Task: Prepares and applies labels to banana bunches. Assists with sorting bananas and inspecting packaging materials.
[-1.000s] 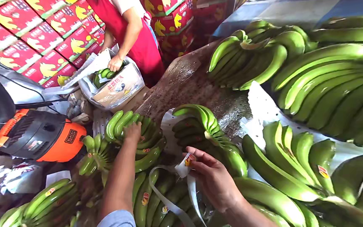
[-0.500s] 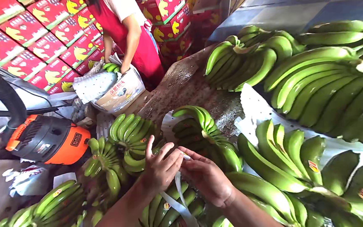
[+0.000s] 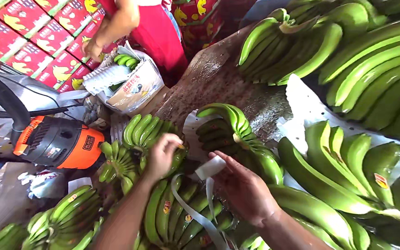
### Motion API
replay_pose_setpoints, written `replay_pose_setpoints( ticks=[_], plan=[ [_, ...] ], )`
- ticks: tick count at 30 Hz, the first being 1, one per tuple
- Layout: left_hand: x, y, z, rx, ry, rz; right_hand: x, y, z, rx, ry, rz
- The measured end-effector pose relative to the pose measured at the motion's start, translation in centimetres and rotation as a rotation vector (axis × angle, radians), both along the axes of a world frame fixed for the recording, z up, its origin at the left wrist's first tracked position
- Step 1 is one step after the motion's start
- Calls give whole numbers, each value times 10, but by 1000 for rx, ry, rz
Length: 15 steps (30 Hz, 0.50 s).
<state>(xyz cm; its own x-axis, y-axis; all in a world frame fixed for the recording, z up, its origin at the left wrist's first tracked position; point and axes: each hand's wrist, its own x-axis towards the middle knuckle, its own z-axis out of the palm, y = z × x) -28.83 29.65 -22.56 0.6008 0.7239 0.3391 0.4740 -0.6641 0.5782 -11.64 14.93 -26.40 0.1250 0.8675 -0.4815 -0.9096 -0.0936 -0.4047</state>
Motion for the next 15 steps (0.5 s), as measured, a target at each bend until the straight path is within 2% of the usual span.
replay_pose_setpoints(
  ticks=[2, 4, 7, 12, 15],
  plan=[
    [-15, 60, 5, -172, 295, 215, 2, 1, 2, -33, -5, -76],
    [-35, 116, -11, -172, 624, 264, 2, 1, 2, -17, -25, -106],
    [-48, 158, -43, -220, 1014, 264, 0, -1, -2, 18, -88, -103],
    [-33, 175, -85, -155, 1243, 230, 2, -4, -8, 87, -119, -64],
    [-22, 172, -93, -82, 1301, 310, 3, -4, -9, 84, -146, -63]
  ],
)
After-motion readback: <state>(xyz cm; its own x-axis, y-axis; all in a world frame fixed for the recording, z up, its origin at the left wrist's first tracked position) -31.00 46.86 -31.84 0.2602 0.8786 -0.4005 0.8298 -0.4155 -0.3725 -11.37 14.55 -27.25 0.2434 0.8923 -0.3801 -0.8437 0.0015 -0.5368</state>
